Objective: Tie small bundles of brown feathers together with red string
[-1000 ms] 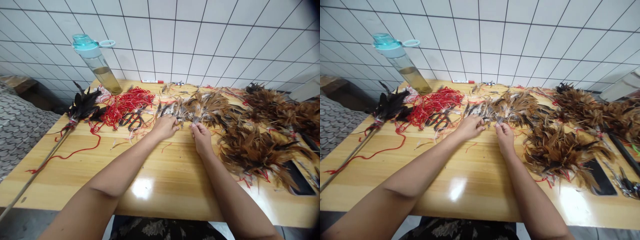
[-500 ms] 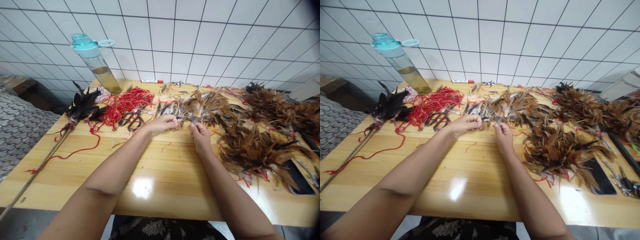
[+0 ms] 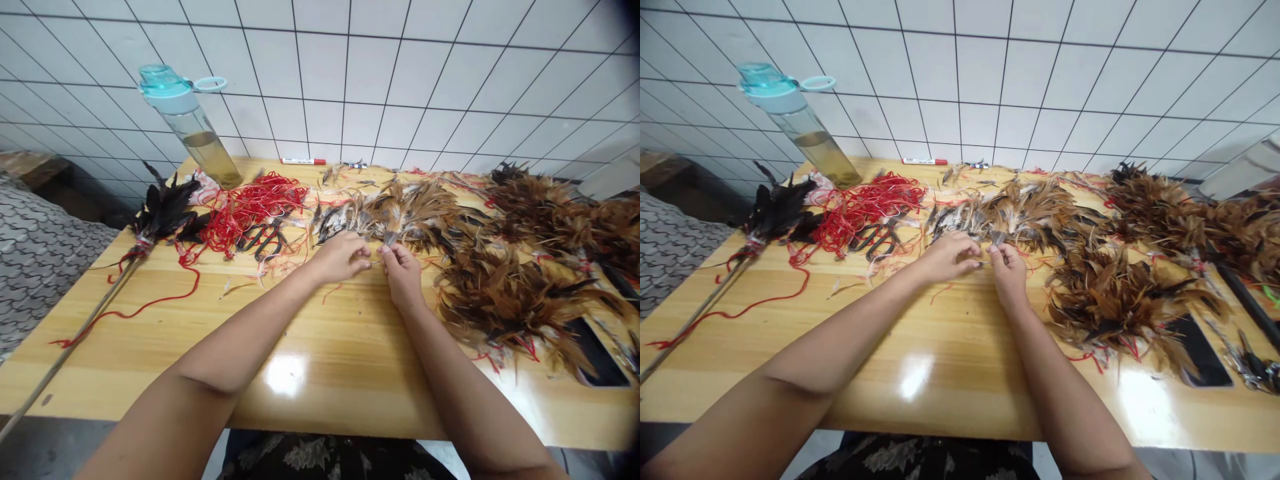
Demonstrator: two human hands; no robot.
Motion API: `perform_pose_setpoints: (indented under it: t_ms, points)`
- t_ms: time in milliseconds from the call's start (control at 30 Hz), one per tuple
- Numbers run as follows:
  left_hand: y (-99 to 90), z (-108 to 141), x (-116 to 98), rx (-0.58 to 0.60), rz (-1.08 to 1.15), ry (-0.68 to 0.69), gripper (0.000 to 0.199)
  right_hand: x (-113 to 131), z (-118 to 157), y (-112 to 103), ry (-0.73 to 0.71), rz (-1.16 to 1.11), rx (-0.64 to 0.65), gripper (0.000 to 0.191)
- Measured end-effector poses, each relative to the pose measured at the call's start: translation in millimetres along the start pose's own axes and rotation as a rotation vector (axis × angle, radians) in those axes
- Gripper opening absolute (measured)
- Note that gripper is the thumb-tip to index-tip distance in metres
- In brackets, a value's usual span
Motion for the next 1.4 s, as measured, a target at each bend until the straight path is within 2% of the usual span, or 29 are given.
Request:
perform_pose_setpoints:
  t_ms: [133, 233, 533, 767, 1000, 1400]
  points:
    - [19.7, 1.2, -8.2, 0.033, -0.234, 0.034, 0.014, 1.9, 0.2, -1.1, 0.034, -0.032, -0.048, 0.026]
    - [25.8, 1.9, -7.6, 0.031, -0.312, 0.022, 0.012, 5.1, 0.5, -1.7, 0.008, 0.022, -0.069, 0.024]
    - [10.1, 1.6, -5.4, -0.052, -0.335, 0.061, 0.016, 8.1, 0.9, -3.5, -0.121, 0.273, -0.081, 0.021]
    - [3.5, 1.7, -13.2, -0.090, -0.518, 0.131, 0.026, 6.7, 0.3, -0.6, -0.249, 0.404, -0.030, 0.024]
    - [2.2, 2.5, -18.5, -0.084, -0.636, 0.167, 0.022, 2.3, -0.1, 2.6, -0.246, 0.413, 0.042, 0.019]
    - [2.2, 2.4, -22.1, -0.096, -0.659, 0.207, 0.024, 2.8, -2.4, 2.7, -0.199, 0.317, 0.107, 0.018]
Point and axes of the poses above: each hand's wrist, its own z-axis away from the middle knuckle, its own y-axis out of the palm, x = y × z, the point moved 3 cm from there along -z, towards the middle knuckle
